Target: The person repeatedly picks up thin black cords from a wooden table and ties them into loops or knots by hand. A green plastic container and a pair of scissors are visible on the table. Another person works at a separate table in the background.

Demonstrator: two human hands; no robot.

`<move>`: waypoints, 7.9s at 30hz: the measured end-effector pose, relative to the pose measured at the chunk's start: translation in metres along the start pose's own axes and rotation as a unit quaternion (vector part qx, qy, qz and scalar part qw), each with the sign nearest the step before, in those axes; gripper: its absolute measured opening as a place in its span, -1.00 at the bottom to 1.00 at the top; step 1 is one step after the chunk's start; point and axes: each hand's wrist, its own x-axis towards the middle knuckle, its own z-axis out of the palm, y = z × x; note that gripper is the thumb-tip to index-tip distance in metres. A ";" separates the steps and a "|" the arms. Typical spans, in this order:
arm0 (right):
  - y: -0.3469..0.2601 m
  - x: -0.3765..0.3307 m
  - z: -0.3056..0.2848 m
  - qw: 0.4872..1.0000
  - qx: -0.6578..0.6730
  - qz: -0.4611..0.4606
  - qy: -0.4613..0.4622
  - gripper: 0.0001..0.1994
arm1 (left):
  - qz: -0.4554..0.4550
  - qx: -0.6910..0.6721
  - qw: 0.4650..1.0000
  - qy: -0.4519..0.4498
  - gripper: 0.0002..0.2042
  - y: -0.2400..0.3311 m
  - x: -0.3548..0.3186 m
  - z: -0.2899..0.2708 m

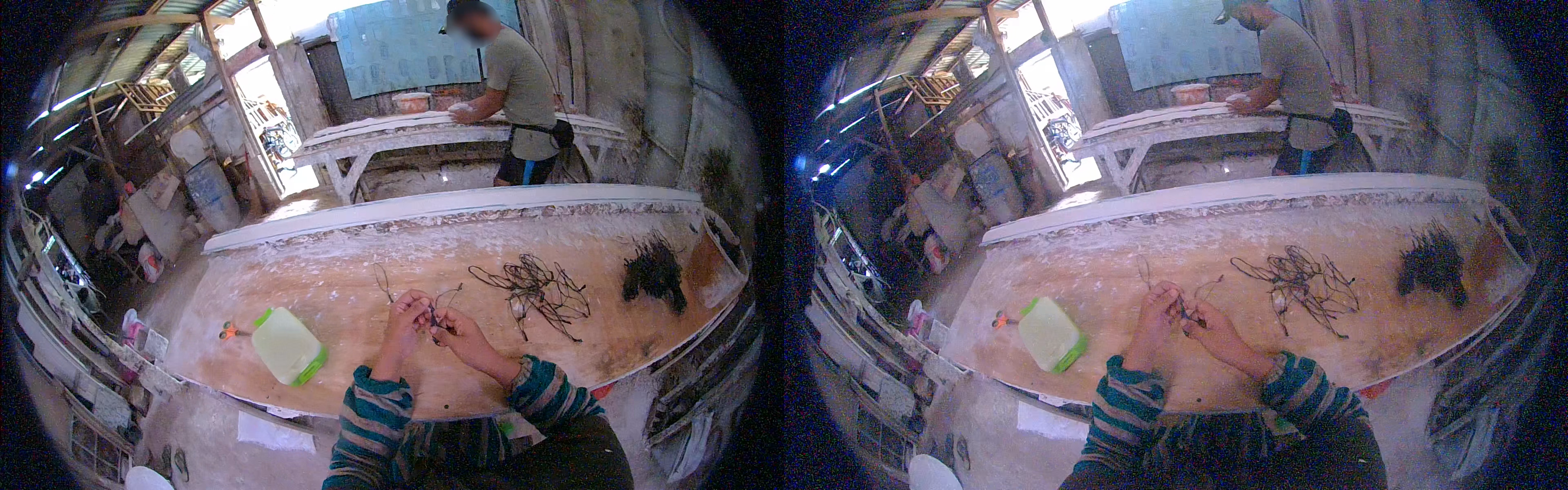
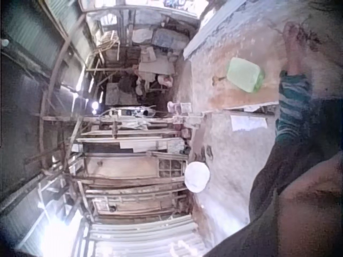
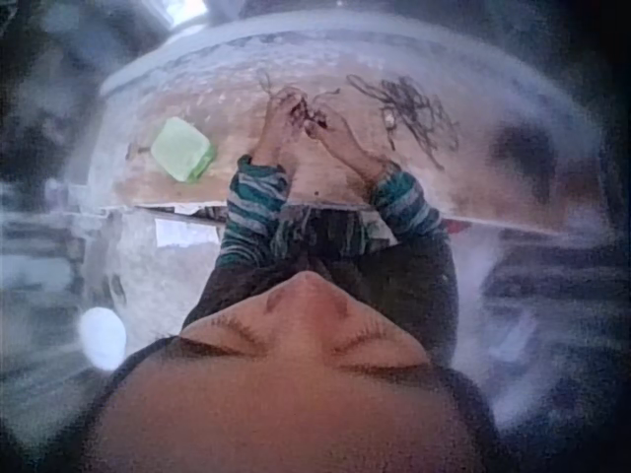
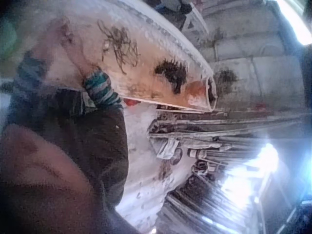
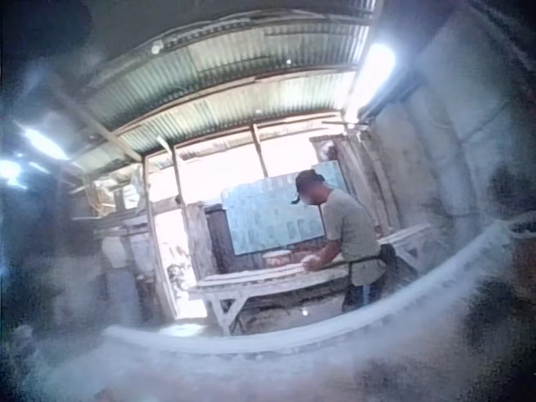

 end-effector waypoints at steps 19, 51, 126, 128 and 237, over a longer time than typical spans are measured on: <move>-0.017 0.007 -0.014 0.986 -0.156 0.048 0.025 -0.67 | -0.058 0.149 0.987 -0.007 -0.78 -0.007 0.003 0.004; -0.017 0.014 -0.043 0.993 0.029 0.012 0.113 -0.88 | 0.035 0.112 0.981 -0.152 -0.41 -0.024 0.005 0.023; -0.034 0.007 -0.035 0.974 0.044 -0.058 -0.216 -0.91 | 0.111 0.072 0.960 0.247 -0.96 -0.017 0.009 -0.005; -0.032 0.007 -0.034 0.974 0.028 -0.075 -0.210 -0.91 | 0.090 0.060 0.967 0.229 -0.97 -0.019 0.010 -0.008; -0.029 0.001 -0.024 0.986 -0.123 -0.060 -0.094 -0.90 | 0.050 0.224 0.955 0.189 -0.92 -0.020 0.008 -0.008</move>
